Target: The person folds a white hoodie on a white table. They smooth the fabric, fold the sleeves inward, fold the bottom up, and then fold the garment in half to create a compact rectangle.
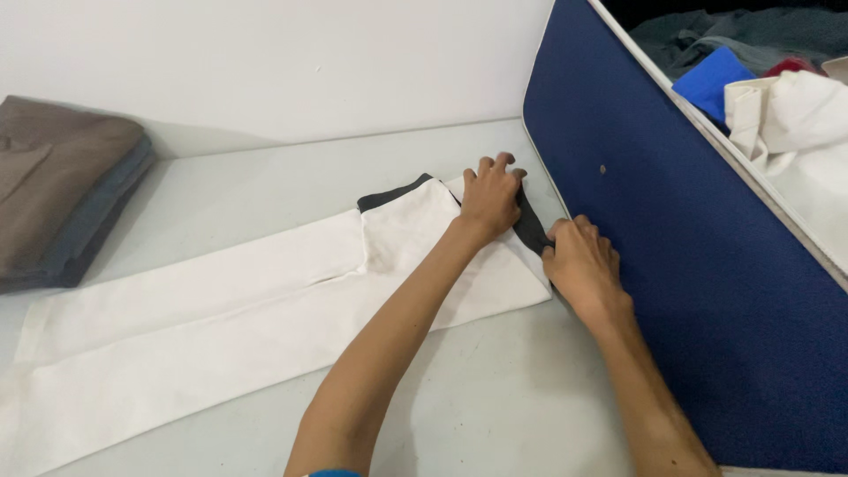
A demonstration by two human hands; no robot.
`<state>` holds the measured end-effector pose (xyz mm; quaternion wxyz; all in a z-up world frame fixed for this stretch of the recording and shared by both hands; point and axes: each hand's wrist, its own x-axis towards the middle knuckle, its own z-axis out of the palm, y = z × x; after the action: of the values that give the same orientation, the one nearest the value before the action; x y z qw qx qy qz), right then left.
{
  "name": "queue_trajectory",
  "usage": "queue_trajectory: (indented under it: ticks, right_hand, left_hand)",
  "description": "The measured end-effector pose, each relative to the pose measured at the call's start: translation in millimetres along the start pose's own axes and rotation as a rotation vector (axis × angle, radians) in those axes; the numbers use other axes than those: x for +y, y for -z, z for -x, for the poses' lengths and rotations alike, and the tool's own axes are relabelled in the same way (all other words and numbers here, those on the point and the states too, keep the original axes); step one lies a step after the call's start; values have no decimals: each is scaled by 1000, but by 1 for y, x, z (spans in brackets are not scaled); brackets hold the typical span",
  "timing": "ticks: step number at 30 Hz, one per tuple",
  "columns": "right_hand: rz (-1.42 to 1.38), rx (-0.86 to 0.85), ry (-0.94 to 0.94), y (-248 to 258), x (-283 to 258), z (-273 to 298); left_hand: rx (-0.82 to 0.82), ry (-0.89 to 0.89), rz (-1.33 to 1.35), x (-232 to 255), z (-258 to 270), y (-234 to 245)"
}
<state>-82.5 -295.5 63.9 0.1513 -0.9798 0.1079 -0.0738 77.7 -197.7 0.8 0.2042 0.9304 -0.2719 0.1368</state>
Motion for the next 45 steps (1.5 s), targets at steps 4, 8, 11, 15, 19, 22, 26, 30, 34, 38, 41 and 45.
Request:
queue_trajectory:
  ticks: [4,8,11,15,19,22,26,30,34,38,41,45]
  right_hand:
    - [-111,-79,-95,2,2,-6]
    - [-121,-52,-52,-3,2,-6]
    - [-60,-12,-33,1,-2,-1]
    - [17,-21,-23,-2,-11,6]
    - [110,85,86,-8,-22,8]
    - [101,206,369,-26,-34,9]
    - [70,-23,546,-53,-51,8]
    - [126,-183,455,-59,-52,6]
    - [161,-206,394,-62,-55,5]
    - [153,-186,442,-61,-53,7]
    - [97,-150,466,-59,-54,5]
    - [5,-75,353,-41,-66,-19]
  left_hand:
    - [-159,-71,-108,2,10,-11]
    - [-203,-98,-72,-6,8,-13]
    - [-208,-139,33,-16,5,5]
    - [-34,-144,103,-63,45,56]
    - [78,-56,147,-106,111,113]
    - [12,-102,134,-124,148,136]
    - [-153,-54,121,-136,167,142]
    - [-180,-28,102,-138,168,138]
    - [-195,78,98,-144,168,134]
    - [-29,89,178,-159,165,120]
    - [20,128,134,-165,163,105]
    - [98,258,101,-161,149,98]
